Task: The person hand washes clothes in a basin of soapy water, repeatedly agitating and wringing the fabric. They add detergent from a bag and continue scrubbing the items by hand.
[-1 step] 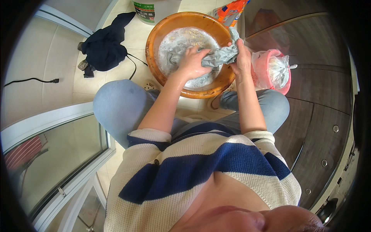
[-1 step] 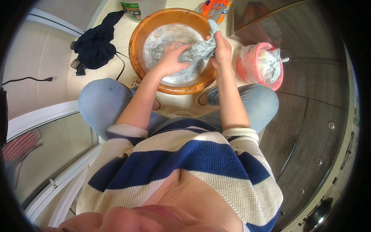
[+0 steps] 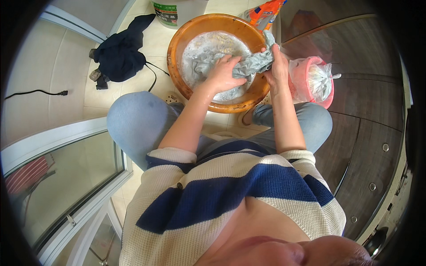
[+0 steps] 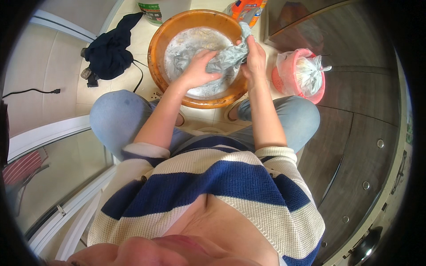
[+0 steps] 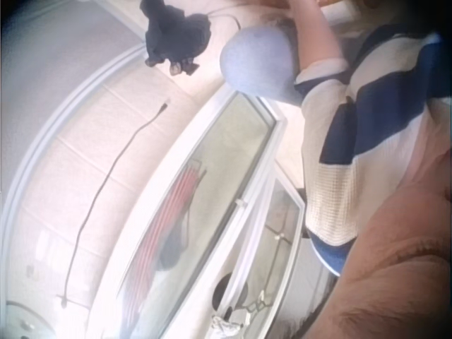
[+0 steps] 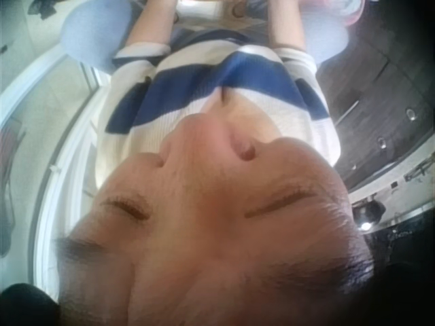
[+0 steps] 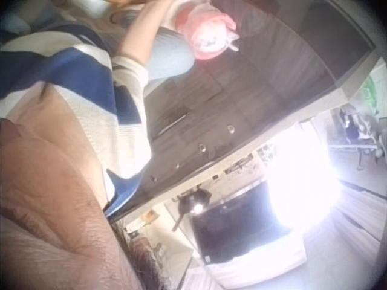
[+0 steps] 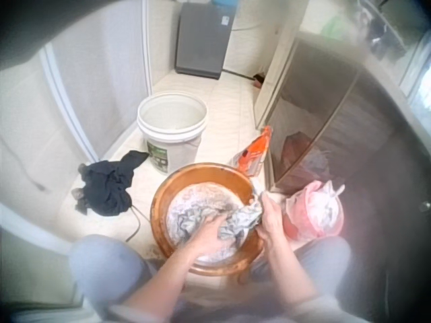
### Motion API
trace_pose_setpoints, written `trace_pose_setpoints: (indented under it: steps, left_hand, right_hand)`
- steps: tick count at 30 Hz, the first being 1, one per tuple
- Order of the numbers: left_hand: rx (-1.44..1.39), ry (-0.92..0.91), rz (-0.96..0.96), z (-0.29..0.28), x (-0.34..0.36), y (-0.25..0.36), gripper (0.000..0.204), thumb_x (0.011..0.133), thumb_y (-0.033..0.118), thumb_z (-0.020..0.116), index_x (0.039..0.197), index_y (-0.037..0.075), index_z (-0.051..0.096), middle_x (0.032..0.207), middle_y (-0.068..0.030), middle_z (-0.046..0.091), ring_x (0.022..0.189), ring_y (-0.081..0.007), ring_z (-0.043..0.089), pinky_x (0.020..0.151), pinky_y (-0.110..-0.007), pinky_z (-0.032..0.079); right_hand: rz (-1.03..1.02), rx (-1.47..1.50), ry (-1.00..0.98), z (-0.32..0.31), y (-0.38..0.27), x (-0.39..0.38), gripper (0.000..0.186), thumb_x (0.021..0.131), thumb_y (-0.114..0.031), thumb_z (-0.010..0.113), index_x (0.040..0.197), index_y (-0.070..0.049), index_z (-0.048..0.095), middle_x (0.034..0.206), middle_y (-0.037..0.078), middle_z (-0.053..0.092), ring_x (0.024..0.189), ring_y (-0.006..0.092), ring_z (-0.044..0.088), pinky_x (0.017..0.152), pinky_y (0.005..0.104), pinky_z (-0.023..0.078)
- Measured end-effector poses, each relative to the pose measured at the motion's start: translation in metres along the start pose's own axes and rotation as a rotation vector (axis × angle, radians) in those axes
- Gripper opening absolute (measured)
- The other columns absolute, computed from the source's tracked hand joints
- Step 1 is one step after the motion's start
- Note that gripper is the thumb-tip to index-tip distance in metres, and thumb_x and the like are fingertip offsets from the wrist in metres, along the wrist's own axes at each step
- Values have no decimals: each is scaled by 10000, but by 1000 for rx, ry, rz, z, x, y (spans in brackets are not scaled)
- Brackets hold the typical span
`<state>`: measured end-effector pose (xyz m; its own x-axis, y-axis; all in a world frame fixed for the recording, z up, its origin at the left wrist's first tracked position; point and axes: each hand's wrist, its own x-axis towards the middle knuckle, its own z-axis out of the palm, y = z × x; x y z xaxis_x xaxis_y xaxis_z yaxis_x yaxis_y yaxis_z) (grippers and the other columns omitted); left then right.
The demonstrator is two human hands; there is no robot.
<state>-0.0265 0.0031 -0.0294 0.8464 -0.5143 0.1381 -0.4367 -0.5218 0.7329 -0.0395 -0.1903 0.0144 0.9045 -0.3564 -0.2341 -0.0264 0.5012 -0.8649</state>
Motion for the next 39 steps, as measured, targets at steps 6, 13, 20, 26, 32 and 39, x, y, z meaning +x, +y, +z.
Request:
trace_pose_setpoints:
  steps: [6, 13, 20, 26, 32, 39]
  left_hand:
    - [-480, 208, -249, -21, 16, -5, 191, 885, 243, 589, 813, 70, 627, 839, -114, 651, 718, -285, 584, 650, -334, 443]
    - [-1649, 476, -440, -39, 27, 14, 238, 904, 257, 568, 944, 24, 598, 934, -48, 619, 841, -188, 578, 748, -331, 460]
    - [-1838, 211, -617, 15, 17, -23, 312, 935, 370, 504, 1000, 72, 571, 900, -61, 587, 836, -199, 577, 760, -334, 491]
    - [-1259, 79, -729, 10, 6, 34, 520, 965, 362, 459, 1284, -47, 477, 1234, -142, 562, 1132, -234, 520, 963, -347, 397]
    - [-836, 100, -506, -6, 12, 32, 458, 951, 386, 509, 1123, -30, 596, 1003, -98, 639, 943, -182, 566, 858, -326, 429]
    - [-943, 11, -345, -28, 20, 23, 343, 891, 276, 638, 1091, -2, 615, 983, -71, 624, 944, -146, 560, 822, -292, 461]
  right_hand:
    - [-68, -48, -11, 12, -25, -5, 357, 955, -252, 551, 1102, 73, 549, 1004, 148, 638, 906, 247, 628, 819, 374, 511]
    - [-71, -294, 128, 26, -11, -14, 423, 901, -301, 638, 1111, 58, 561, 1042, 109, 637, 917, 168, 612, 785, 304, 503]
    - [-728, -1062, -359, 111, 41, -86, 307, 788, -263, 744, 960, -35, 630, 791, 171, 596, 722, 282, 587, 707, 359, 478]
    - [-448, -1371, 35, 37, 47, 0, 378, 877, -416, 586, 859, -43, 645, 798, 196, 634, 758, 416, 604, 722, 440, 482]
    - [-319, -1244, 73, -26, 48, 11, 397, 920, -395, 539, 1096, -47, 613, 988, 181, 661, 938, 329, 633, 845, 381, 477]
    - [-156, -1172, -411, 19, 6, -27, 444, 751, -291, 784, 1051, 1, 636, 898, 58, 670, 841, 120, 608, 739, 287, 494]
